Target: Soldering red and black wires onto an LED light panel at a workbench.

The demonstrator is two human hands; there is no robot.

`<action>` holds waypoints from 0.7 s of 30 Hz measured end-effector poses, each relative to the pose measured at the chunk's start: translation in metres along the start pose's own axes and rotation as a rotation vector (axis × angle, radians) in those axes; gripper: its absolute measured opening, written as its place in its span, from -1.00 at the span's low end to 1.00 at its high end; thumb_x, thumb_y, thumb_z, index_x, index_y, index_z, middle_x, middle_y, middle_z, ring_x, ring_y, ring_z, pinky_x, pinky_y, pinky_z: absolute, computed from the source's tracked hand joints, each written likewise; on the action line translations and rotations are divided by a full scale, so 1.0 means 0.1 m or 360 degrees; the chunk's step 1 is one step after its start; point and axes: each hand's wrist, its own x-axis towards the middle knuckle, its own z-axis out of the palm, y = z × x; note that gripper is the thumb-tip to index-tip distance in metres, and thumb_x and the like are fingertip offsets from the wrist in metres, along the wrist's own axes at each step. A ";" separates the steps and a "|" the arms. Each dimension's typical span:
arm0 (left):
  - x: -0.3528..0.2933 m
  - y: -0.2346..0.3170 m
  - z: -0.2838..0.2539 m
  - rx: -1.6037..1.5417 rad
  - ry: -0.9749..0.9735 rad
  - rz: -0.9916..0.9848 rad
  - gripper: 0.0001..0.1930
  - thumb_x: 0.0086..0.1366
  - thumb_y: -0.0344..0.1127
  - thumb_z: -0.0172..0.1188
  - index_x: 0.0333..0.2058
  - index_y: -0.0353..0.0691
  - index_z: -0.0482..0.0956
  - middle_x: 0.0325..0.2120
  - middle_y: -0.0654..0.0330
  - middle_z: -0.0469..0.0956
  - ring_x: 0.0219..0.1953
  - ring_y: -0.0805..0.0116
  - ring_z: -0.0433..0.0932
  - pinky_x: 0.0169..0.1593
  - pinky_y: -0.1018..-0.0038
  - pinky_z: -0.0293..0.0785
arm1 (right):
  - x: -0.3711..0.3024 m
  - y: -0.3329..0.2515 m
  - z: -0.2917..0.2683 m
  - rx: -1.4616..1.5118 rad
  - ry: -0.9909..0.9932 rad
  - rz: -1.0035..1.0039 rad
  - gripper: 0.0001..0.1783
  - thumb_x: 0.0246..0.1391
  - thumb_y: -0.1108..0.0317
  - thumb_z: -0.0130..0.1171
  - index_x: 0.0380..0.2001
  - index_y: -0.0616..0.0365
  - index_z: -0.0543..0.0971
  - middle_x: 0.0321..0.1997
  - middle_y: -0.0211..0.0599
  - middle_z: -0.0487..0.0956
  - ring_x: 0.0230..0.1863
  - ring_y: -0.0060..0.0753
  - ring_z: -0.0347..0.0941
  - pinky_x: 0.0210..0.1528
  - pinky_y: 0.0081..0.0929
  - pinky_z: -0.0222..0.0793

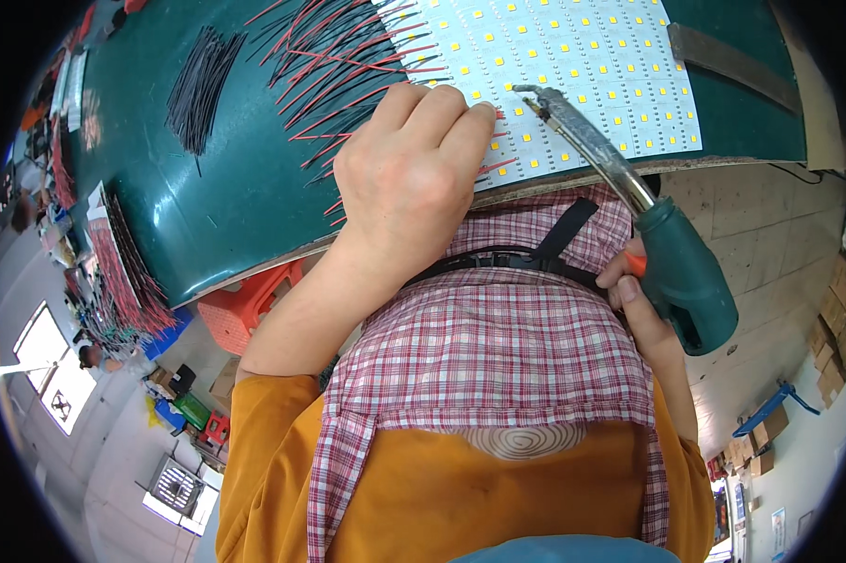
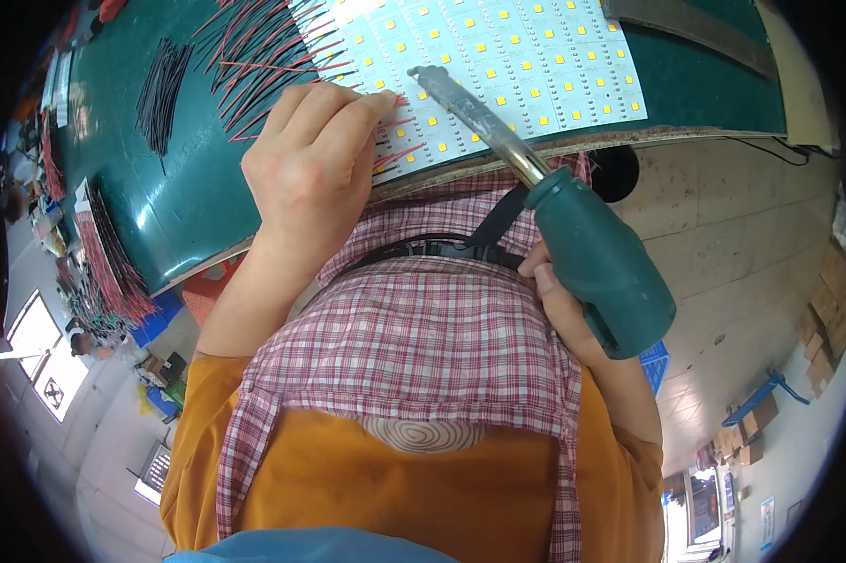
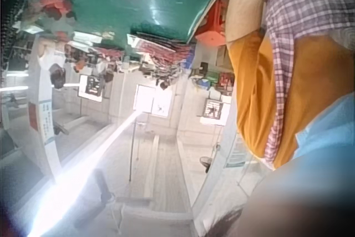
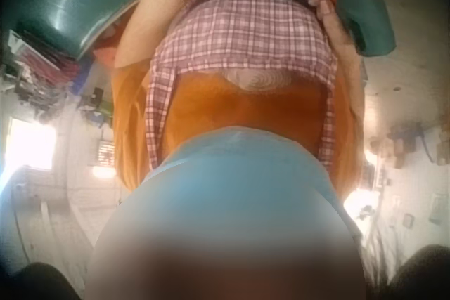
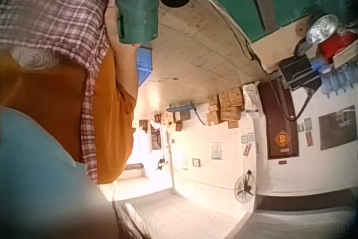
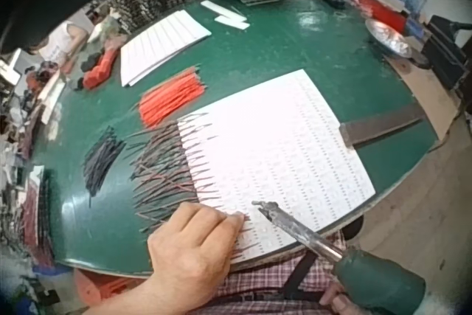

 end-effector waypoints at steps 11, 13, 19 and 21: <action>0.08 -0.16 0.09 -0.0046 0.0111 0.0052 -0.81 -0.13 -0.48 0.22 -0.44 -0.15 0.61 -0.53 0.33 0.46 -0.46 0.35 0.45 -0.47 0.48 0.40 | 0.10 0.00 0.03 -0.0295 -0.0060 -0.0045 -0.89 0.11 0.46 0.09 -0.26 0.19 0.48 -0.40 -0.36 0.53 -0.41 -0.61 0.38 -0.31 -0.60 0.34; 0.08 -0.16 0.10 -0.0030 0.0127 0.0056 -0.80 -0.14 -0.48 0.21 -0.43 -0.15 0.61 -0.53 0.33 0.45 -0.46 0.35 0.45 -0.47 0.49 0.40 | 0.10 0.01 0.03 -0.0393 -0.0118 -0.0108 -0.82 0.14 0.38 0.07 -0.19 0.18 0.43 -0.40 -0.38 0.49 -0.48 -0.73 0.27 -0.39 -0.70 0.27; 0.08 -0.13 0.12 0.0034 0.0134 0.0072 -0.78 -0.18 -0.48 0.20 -0.43 -0.16 0.61 -0.54 0.31 0.45 -0.47 0.36 0.44 -0.48 0.49 0.39 | 0.12 -0.04 0.03 -0.0384 -0.0102 -0.0059 -0.87 0.13 0.38 0.07 -0.27 0.19 0.46 -0.41 -0.41 0.49 -0.50 -0.74 0.26 -0.40 -0.70 0.25; 0.08 -0.13 0.13 0.0039 0.0127 0.0075 -0.77 -0.18 -0.48 0.20 -0.43 -0.17 0.60 -0.53 0.31 0.45 -0.47 0.36 0.44 -0.49 0.49 0.39 | 0.13 -0.05 0.02 -0.0546 -0.0155 -0.0046 -0.82 0.14 0.39 0.06 -0.20 0.20 0.43 -0.41 -0.38 0.49 -0.49 -0.72 0.26 -0.40 -0.69 0.26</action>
